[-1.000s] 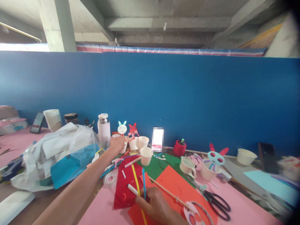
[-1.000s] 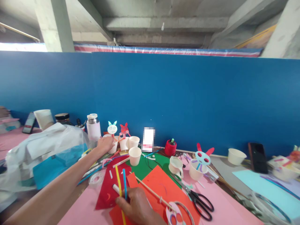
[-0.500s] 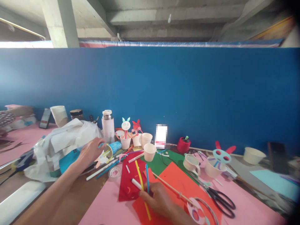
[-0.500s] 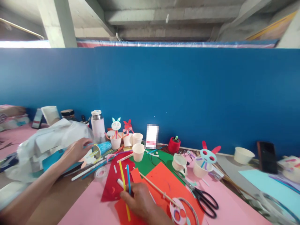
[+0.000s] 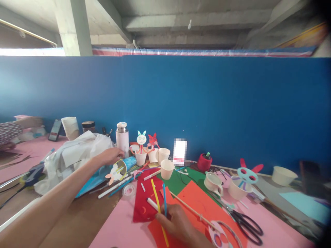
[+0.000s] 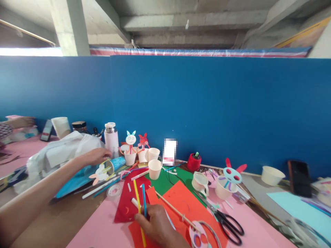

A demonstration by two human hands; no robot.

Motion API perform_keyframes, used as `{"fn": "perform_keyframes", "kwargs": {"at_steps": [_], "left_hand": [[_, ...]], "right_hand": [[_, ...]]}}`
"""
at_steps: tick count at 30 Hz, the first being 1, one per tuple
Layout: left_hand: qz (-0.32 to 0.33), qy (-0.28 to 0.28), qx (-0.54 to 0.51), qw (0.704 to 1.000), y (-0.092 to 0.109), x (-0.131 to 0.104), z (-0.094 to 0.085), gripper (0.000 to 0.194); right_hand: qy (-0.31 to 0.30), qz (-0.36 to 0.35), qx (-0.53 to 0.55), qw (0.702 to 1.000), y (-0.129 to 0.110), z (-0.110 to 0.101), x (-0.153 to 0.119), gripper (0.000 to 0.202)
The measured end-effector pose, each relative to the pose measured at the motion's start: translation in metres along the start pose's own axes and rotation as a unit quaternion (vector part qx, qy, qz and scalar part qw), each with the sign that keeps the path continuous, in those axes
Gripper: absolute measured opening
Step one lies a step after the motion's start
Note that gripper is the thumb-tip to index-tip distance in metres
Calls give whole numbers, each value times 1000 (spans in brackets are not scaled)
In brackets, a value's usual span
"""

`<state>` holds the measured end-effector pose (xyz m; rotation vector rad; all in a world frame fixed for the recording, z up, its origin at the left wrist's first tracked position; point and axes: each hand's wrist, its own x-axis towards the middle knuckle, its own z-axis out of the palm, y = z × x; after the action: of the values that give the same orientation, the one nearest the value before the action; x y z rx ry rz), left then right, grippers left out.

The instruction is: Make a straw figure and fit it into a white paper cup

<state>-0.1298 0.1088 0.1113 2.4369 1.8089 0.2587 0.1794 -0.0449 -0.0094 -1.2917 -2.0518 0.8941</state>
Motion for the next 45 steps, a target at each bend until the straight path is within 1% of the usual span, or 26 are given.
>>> {"fn": "perform_keyframes", "kwargs": {"at_steps": [2, 3, 6, 11, 13, 16, 20, 22, 25, 27, 29, 33, 35, 38, 40, 43, 45], "left_hand": [[38, -58, -15, 997, -3, 8, 2, 20], [50, -78, -23, 995, -4, 10, 2, 23], [69, -107, -43, 991, -7, 13, 2, 31], [77, -118, -60, 988, -9, 6, -1, 39], [76, -132, -78, 985, -9, 3, -1, 42], [73, -154, -116, 978, -12, 0, 2, 47], [71, -163, -142, 974, -15, 0, 9, 48], [75, -159, -153, 972, -14, -1, 13, 47], [71, -129, -155, 977, -9, -4, 19, 39], [51, -102, -159, 981, -5, -5, 22, 31], [26, -69, -169, 983, -4, -5, 23, 27], [-35, -9, -178, 983, -11, 0, 17, 36], [-82, 6, -186, 979, -16, 3, 13, 31], [-156, 17, -208, 966, -19, 8, 11, 23], [-193, 17, -224, 955, -18, 10, 13, 15], [-225, 7, -248, 942, -14, 13, 20, 6], [-236, -2, -261, 936, -11, 15, 25, 5]], "right_hand": [[2, 3, 5, 1000, 0, -1, 0, 25], [2, 5, 7, 1000, 0, -1, 0, 25], [-1, 8, 10, 1000, 0, -2, 0, 26], [0, 13, 12, 1000, 0, -2, 0, 25], [-6, 19, 15, 1000, 0, -2, 0, 25], [-11, 20, 14, 1000, -1, -2, 0, 27], [-14, 26, 12, 999, -3, -3, 0, 27], [-13, 26, 8, 1000, -4, -3, 0, 26], [-12, 21, 0, 1000, -4, -3, 0, 26], [-12, 20, 1, 1000, -4, -3, 0, 27], [-14, 19, 7, 1000, -4, -4, -1, 28], [-14, 16, 10, 1000, -4, -4, -1, 28], [-11, 15, 9, 1000, -4, -3, 0, 27], [-13, 10, 12, 1000, -5, -2, 0, 25], [-15, 12, 13, 1000, -5, -3, 0, 25], [-19, 20, 14, 1000, -6, -3, 0, 26], [-19, 23, 12, 999, -6, -3, 0, 26]]}}
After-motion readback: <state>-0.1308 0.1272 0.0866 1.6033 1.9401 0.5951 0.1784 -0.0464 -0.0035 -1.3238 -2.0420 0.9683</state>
